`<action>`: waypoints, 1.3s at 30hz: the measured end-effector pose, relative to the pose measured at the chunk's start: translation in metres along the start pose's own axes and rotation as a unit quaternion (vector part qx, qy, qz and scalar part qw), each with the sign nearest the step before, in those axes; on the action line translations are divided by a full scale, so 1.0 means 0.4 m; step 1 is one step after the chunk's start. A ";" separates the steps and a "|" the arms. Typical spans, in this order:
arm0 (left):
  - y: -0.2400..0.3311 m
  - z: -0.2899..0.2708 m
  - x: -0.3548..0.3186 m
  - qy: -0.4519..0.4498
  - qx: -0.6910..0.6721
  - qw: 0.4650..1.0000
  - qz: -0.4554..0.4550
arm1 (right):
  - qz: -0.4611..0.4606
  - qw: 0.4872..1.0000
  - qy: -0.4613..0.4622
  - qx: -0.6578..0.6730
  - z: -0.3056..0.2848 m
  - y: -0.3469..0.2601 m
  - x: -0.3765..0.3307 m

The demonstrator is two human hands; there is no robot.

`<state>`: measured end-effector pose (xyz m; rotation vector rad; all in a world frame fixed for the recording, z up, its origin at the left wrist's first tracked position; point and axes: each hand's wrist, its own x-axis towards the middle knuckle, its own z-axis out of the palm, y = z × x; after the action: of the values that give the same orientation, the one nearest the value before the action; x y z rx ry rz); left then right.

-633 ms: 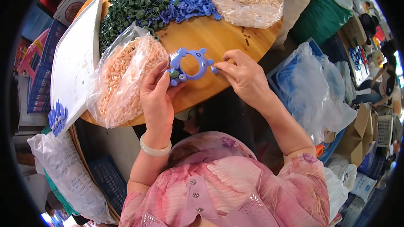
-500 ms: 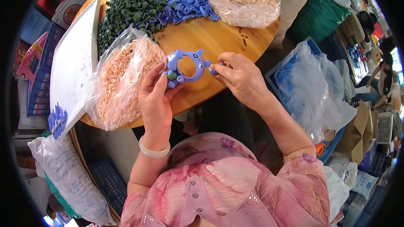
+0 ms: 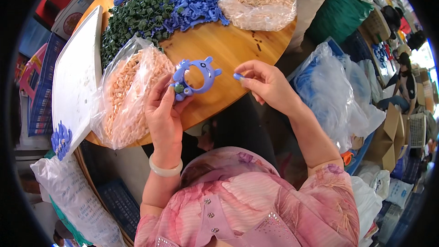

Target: Assembling small plastic components into a toy frame by hand at a workbench.

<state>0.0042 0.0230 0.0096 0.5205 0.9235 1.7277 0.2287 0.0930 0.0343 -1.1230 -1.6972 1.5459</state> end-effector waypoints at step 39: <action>-0.009 -0.006 0.005 -0.013 0.038 0.999 -0.018 | -0.444 0.841 0.092 -0.294 0.172 -0.023 0.043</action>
<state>0.0039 0.0247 0.0052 0.5712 0.9763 1.6550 0.1597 0.0743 0.0302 -0.5227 -2.1553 0.3314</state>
